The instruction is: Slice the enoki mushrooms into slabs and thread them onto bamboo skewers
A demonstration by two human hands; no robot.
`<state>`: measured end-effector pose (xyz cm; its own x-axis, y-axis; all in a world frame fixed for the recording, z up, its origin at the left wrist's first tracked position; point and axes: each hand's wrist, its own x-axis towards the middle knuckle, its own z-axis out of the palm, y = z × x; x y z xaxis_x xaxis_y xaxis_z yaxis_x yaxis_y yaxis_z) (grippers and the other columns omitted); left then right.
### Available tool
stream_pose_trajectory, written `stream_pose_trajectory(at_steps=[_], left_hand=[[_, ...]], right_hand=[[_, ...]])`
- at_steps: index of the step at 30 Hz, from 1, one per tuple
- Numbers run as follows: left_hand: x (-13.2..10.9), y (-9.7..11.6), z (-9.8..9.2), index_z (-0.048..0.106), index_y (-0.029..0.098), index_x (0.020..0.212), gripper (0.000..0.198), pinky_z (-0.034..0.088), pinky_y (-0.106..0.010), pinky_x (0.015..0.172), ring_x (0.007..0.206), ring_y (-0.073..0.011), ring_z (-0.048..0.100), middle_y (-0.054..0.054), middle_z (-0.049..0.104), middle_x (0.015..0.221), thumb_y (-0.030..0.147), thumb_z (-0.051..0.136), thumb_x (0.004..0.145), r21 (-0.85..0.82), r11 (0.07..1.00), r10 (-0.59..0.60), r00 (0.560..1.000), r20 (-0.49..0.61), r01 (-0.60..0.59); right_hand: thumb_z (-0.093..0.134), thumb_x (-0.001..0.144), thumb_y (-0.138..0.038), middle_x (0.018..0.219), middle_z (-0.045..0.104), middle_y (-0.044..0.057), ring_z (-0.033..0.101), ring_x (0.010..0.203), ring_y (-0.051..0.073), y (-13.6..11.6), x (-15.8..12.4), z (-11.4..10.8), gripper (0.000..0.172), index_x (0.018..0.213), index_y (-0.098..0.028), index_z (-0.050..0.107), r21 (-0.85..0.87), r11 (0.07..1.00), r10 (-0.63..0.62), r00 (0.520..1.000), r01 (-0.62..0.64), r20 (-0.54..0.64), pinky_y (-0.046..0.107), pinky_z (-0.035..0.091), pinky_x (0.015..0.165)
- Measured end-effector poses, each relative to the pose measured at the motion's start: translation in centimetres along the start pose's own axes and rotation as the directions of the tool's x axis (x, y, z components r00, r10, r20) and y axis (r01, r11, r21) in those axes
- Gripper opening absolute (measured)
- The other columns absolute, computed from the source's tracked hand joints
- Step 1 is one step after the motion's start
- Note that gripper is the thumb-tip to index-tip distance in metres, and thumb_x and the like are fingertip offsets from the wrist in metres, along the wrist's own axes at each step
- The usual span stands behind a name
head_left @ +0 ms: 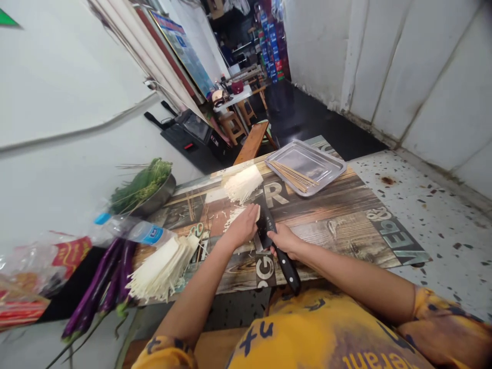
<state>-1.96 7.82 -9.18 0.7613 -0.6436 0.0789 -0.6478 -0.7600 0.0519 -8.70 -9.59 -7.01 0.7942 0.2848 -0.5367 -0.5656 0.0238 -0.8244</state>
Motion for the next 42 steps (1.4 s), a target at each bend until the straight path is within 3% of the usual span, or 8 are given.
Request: stream_pose_trajectory(at_steps=[13, 21, 27, 30, 33, 36, 39, 42], left_hand=[[1.0, 0.8, -0.2, 0.061, 0.018, 0.110, 0.034, 0.048, -0.037, 0.092, 0.101, -0.0221, 0.063, -0.010, 0.068, 0.105, 0.012, 0.042, 0.082, -0.260, 0.920, -0.355, 0.904, -0.238, 0.292], [-0.3, -4.0, -3.3, 0.058, 0.009, 0.109, 0.036, 0.053, -0.034, 0.081, 0.092, -0.0207, 0.066, -0.011, 0.069, 0.096, 0.031, 0.046, 0.084, -0.723, 0.581, -0.813, 0.312, -0.491, 0.375], [-3.1, -6.4, -10.1, 0.050, 0.003, 0.116, 0.039, 0.054, -0.033, 0.082, 0.092, -0.0165, 0.066, -0.013, 0.066, 0.104, 0.016, 0.047, 0.079, -0.849, 0.508, -0.853, -0.049, -0.519, 0.147], [-6.2, -6.0, -13.2, 0.051, 0.002, 0.114, 0.036, 0.053, -0.032, 0.084, 0.095, -0.0161, 0.064, -0.012, 0.066, 0.108, 0.017, 0.049, 0.081, -0.758, 0.612, -0.749, -0.141, -0.647, 0.225], [-10.0, -5.2, -15.0, 0.059, 0.002, 0.104, 0.031, 0.051, -0.038, 0.086, 0.094, -0.0223, 0.064, -0.014, 0.068, 0.103, 0.024, 0.050, 0.085, -0.463, 0.651, -0.534, -0.071, -0.842, 0.601], [-13.2, -5.0, -15.4, 0.059, 0.003, 0.115, 0.038, 0.045, -0.043, 0.094, 0.105, -0.0282, 0.060, -0.018, 0.065, 0.112, 0.027, 0.046, 0.088, -0.091, 0.593, -0.417, 0.209, -0.884, 0.800], [-14.8, -5.6, -14.7, 0.048, 0.006, 0.130, 0.045, 0.040, -0.041, 0.100, 0.117, -0.0278, 0.053, -0.018, 0.058, 0.125, 0.020, 0.037, 0.089, 0.165, 0.575, -0.463, 0.485, -0.742, 0.801], [-15.2, -6.7, -12.8, 0.051, 0.006, 0.125, 0.044, 0.034, -0.045, 0.102, 0.115, -0.0290, 0.054, -0.018, 0.061, 0.117, 0.010, 0.034, 0.084, 0.329, 0.501, -0.643, 0.598, -0.478, 0.801]], right_hand=[[0.033, 0.092, -0.010, 0.043, 0.056, -0.002, 0.043, 0.030, 0.007, 0.2, -0.1, -0.8, 0.020, 0.077, -0.017, 0.044, 0.031, 0.999, 0.043, 0.997, -0.045, 0.066, 0.015, 0.035, 0.033], [0.042, 0.092, -0.015, 0.048, 0.059, -0.001, 0.044, 0.033, 0.006, 0.3, 0.1, -1.7, 0.013, 0.079, -0.018, 0.042, 0.133, 0.987, 0.077, 0.990, -0.093, 0.118, 0.015, 0.037, 0.034], [0.039, 0.093, -0.016, 0.051, 0.059, -0.002, 0.043, 0.034, 0.006, 0.3, -0.6, -2.3, 0.012, 0.081, -0.020, 0.039, 0.171, 0.983, 0.045, 0.991, -0.067, 0.129, 0.014, 0.037, 0.034], [0.039, 0.091, -0.019, 0.051, 0.059, -0.003, 0.042, 0.033, 0.006, 0.5, -1.3, -3.3, 0.009, 0.082, -0.021, 0.038, 0.185, 0.982, -0.048, 0.996, 0.033, 0.080, 0.015, 0.035, 0.033], [0.047, 0.087, -0.026, 0.052, 0.059, -0.003, 0.042, 0.033, 0.007, 0.9, -2.0, -5.0, 0.010, 0.082, -0.021, 0.039, 0.145, 0.978, -0.151, 0.988, 0.148, 0.009, 0.017, 0.035, 0.032], [0.052, 0.083, -0.033, 0.051, 0.058, -0.004, 0.042, 0.033, 0.007, 1.4, -2.0, -6.7, 0.017, 0.082, -0.021, 0.040, 0.078, 0.980, -0.182, 0.983, 0.184, -0.030, 0.017, 0.034, 0.032], [0.055, 0.080, -0.038, 0.050, 0.057, -0.004, 0.043, 0.034, 0.007, 2.0, -1.7, -7.5, 0.022, 0.080, -0.022, 0.040, 0.050, 0.983, -0.176, 0.983, 0.178, -0.043, 0.018, 0.034, 0.033], [0.057, 0.079, -0.040, 0.053, 0.059, -0.003, 0.044, 0.035, 0.008, 2.3, -1.6, -7.4, 0.025, 0.081, -0.022, 0.040, 0.058, 0.982, -0.178, 0.984, 0.179, -0.019, 0.018, 0.035, 0.034]])
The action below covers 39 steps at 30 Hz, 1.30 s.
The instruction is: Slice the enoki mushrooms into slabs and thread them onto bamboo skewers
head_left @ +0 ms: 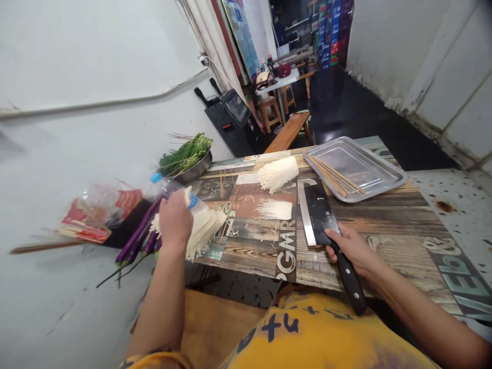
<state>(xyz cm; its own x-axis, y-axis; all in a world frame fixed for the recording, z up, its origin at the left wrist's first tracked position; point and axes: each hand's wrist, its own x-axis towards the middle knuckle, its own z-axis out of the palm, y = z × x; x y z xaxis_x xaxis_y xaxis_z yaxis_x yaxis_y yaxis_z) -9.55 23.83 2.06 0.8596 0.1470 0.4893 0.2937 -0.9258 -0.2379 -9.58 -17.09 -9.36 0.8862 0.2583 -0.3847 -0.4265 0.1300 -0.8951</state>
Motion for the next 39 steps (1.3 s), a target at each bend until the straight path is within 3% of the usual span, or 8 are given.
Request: stream_pose_trajectory(at_steps=[7, 11, 15, 18, 22, 29, 35, 39], left_hand=[[-1.0, -0.2, 3.8, 0.060, 0.013, 0.111, 0.035, 0.047, -0.036, 0.084, 0.093, -0.0261, 0.066, -0.015, 0.070, 0.098, 0.018, 0.038, 0.085, -0.004, 0.998, 0.052, 0.919, 0.391, -0.055], [0.0, 0.2, 2.6, 0.052, 0.012, 0.125, 0.053, 0.038, -0.050, 0.098, 0.120, -0.0337, 0.052, -0.019, 0.058, 0.126, 0.042, 0.051, 0.081, -0.060, 0.993, 0.118, 0.891, 0.437, -0.102], [0.8, 6.8, 1.3, 0.041, 0.018, 0.136, 0.060, 0.029, -0.051, 0.107, 0.135, -0.0299, 0.035, -0.014, 0.044, 0.142, 0.040, 0.053, 0.081, -0.307, 0.894, 0.413, 0.865, 0.283, -0.327], [0.5, 13.9, 2.0, 0.037, 0.026, 0.138, 0.065, 0.023, -0.052, 0.111, 0.136, -0.0262, 0.033, -0.007, 0.043, 0.144, 0.026, 0.056, 0.076, -0.475, 0.706, 0.684, 0.681, 0.263, -0.525], [0.5, 19.3, 3.8, 0.034, 0.016, 0.141, 0.075, 0.024, -0.048, 0.111, 0.137, -0.0283, 0.031, -0.014, 0.035, 0.148, 0.017, 0.057, 0.069, -0.581, 0.612, 0.774, 0.555, 0.303, -0.536], [1.0, 19.6, 4.9, 0.035, 0.013, 0.141, 0.076, 0.039, -0.038, 0.101, 0.122, -0.0283, 0.048, -0.016, 0.046, 0.138, 0.014, 0.055, 0.068, -0.593, 0.619, 0.751, 0.610, 0.254, -0.515], [1.4, 19.4, 5.0, 0.036, 0.014, 0.140, 0.093, 0.041, -0.046, 0.094, 0.113, -0.0361, 0.051, -0.018, 0.055, 0.122, 0.041, 0.073, 0.058, -0.688, 0.634, 0.689, 0.661, 0.296, -0.353], [2.5, 19.5, 5.4, 0.064, 0.016, 0.104, 0.040, 0.045, -0.038, 0.086, 0.099, -0.0286, 0.059, -0.012, 0.065, 0.101, 0.041, 0.064, 0.072, -0.777, 0.582, 0.661, 0.696, 0.281, -0.239]], right_hand=[[0.058, 0.077, -0.041, 0.053, 0.059, -0.003, 0.043, 0.034, 0.007, -0.1, 0.0, -0.2, 0.026, 0.081, -0.022, 0.040, 0.012, 1.000, 0.021, 0.999, -0.021, 0.025, 0.018, 0.034, 0.033], [0.057, 0.078, -0.039, 0.052, 0.058, -0.004, 0.043, 0.034, 0.007, -0.3, -0.1, -0.6, 0.024, 0.082, -0.022, 0.040, 0.074, 0.996, 0.041, 0.999, -0.042, 0.021, 0.018, 0.033, 0.034], [0.060, 0.076, -0.037, 0.052, 0.058, -0.004, 0.043, 0.035, 0.007, -0.9, -0.4, -0.4, 0.026, 0.083, -0.022, 0.040, 0.107, 0.991, 0.074, 0.997, -0.075, 0.008, 0.018, 0.034, 0.034], [0.062, 0.073, -0.041, 0.050, 0.057, -0.005, 0.042, 0.033, 0.007, -0.7, -0.4, -0.4, 0.030, 0.081, -0.022, 0.040, 0.083, 0.993, 0.080, 0.997, -0.082, 0.018, 0.018, 0.032, 0.034], [0.061, 0.074, -0.048, 0.050, 0.056, -0.006, 0.043, 0.034, 0.007, 0.2, -0.1, -0.8, 0.034, 0.081, -0.023, 0.040, 0.058, 0.998, 0.024, 0.998, -0.026, 0.050, 0.018, 0.031, 0.034], [0.062, 0.073, -0.051, 0.046, 0.052, -0.007, 0.041, 0.034, 0.007, 0.2, -0.1, -0.9, 0.036, 0.079, -0.022, 0.042, 0.028, 0.999, 0.021, 0.999, -0.022, 0.045, 0.018, 0.032, 0.035], [0.061, 0.074, -0.052, 0.049, 0.056, -0.005, 0.040, 0.034, 0.006, 0.5, 0.0, -0.9, 0.036, 0.080, -0.022, 0.042, 0.018, 0.999, 0.029, 0.999, -0.030, 0.044, 0.018, 0.032, 0.035], [0.061, 0.074, -0.049, 0.046, 0.053, -0.006, 0.042, 0.035, 0.007, 0.3, 0.0, -1.0, 0.035, 0.082, -0.022, 0.042, 0.029, 0.999, 0.029, 0.999, -0.030, 0.044, 0.017, 0.033, 0.036]])
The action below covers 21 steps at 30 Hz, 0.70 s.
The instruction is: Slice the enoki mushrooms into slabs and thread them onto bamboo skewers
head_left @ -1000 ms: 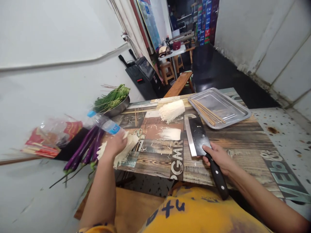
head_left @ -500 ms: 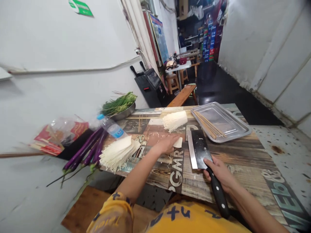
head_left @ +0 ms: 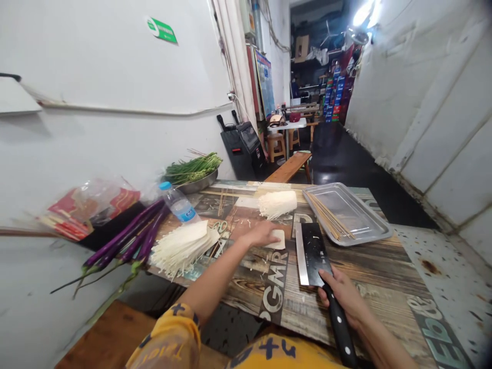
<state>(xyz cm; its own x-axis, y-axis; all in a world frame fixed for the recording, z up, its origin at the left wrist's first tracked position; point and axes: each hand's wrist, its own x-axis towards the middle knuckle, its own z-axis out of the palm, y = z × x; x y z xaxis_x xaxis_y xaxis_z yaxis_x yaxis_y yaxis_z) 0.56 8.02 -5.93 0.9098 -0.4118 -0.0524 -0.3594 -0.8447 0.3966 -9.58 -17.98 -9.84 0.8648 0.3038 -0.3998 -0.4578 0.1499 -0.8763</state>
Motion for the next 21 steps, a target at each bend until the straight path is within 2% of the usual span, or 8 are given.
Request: stream_pose_trajectory(at_steps=[3, 7, 10, 13, 17, 21], left_hand=[[0.5, -0.5, -0.2, 0.065, 0.016, 0.085, 0.021, 0.046, -0.030, 0.078, 0.087, -0.0223, 0.061, -0.007, 0.067, 0.089, 0.034, 0.062, 0.075, -0.065, 0.998, 0.002, 1.000, -0.024, -0.004], [0.1, -1.4, -1.1, 0.063, 0.017, 0.085, 0.026, 0.045, -0.026, 0.071, 0.081, -0.0182, 0.060, -0.003, 0.067, 0.086, 0.041, 0.057, 0.078, -0.139, 0.990, -0.034, 0.996, -0.085, 0.022], [-0.7, -3.1, -2.9, 0.064, 0.016, 0.088, 0.031, 0.045, -0.026, 0.072, 0.083, -0.0183, 0.060, -0.003, 0.068, 0.089, 0.044, 0.054, 0.079, -0.167, 0.983, -0.100, 0.984, -0.145, 0.075], [-0.6, -5.8, -5.6, 0.065, 0.015, 0.091, 0.036, 0.045, -0.026, 0.069, 0.081, -0.0188, 0.060, -0.004, 0.068, 0.088, 0.047, 0.054, 0.078, -0.156, 0.974, -0.190, 0.965, -0.180, 0.163], [2.0, -9.9, -9.3, 0.067, 0.013, 0.093, 0.036, 0.045, -0.028, 0.067, 0.079, -0.0201, 0.061, -0.004, 0.069, 0.086, 0.045, 0.057, 0.077, -0.074, 0.946, -0.325, 0.924, -0.200, 0.317], [5.8, -12.7, -10.6, 0.065, 0.012, 0.094, 0.029, 0.049, -0.033, 0.075, 0.084, -0.0192, 0.062, -0.004, 0.066, 0.091, 0.039, 0.059, 0.083, 0.051, 0.895, -0.430, 0.888, -0.165, 0.443]], right_hand=[[0.061, 0.073, -0.050, 0.044, 0.053, -0.007, 0.042, 0.034, 0.007, -0.2, -0.1, 0.1, 0.036, 0.082, -0.022, 0.041, 0.001, 1.000, 0.004, 1.000, -0.004, 0.007, 0.017, 0.031, 0.036], [0.062, 0.070, -0.055, 0.044, 0.053, -0.006, 0.040, 0.032, 0.006, -0.2, -0.2, 0.1, 0.041, 0.079, -0.022, 0.040, 0.002, 1.000, -0.003, 1.000, 0.003, 0.002, 0.017, 0.030, 0.035], [0.061, 0.071, -0.056, 0.044, 0.053, -0.007, 0.040, 0.033, 0.006, 0.1, -0.1, 0.0, 0.041, 0.080, -0.021, 0.040, 0.002, 1.000, -0.020, 1.000, 0.020, 0.011, 0.017, 0.031, 0.034], [0.061, 0.073, -0.054, 0.050, 0.056, -0.006, 0.041, 0.035, 0.006, 0.4, 0.0, 0.1, 0.040, 0.082, -0.022, 0.040, 0.014, 1.000, -0.028, 1.000, 0.028, 0.009, 0.017, 0.033, 0.035], [0.060, 0.074, -0.054, 0.054, 0.060, -0.004, 0.042, 0.035, 0.006, 0.4, 0.0, 0.3, 0.039, 0.085, -0.022, 0.040, 0.017, 1.000, -0.025, 1.000, 0.025, 0.010, 0.018, 0.034, 0.034], [0.059, 0.073, -0.056, 0.053, 0.059, -0.004, 0.041, 0.034, 0.006, 0.0, -0.1, 0.5, 0.041, 0.084, -0.022, 0.040, 0.003, 1.000, -0.004, 1.000, 0.004, 0.002, 0.017, 0.032, 0.034]])
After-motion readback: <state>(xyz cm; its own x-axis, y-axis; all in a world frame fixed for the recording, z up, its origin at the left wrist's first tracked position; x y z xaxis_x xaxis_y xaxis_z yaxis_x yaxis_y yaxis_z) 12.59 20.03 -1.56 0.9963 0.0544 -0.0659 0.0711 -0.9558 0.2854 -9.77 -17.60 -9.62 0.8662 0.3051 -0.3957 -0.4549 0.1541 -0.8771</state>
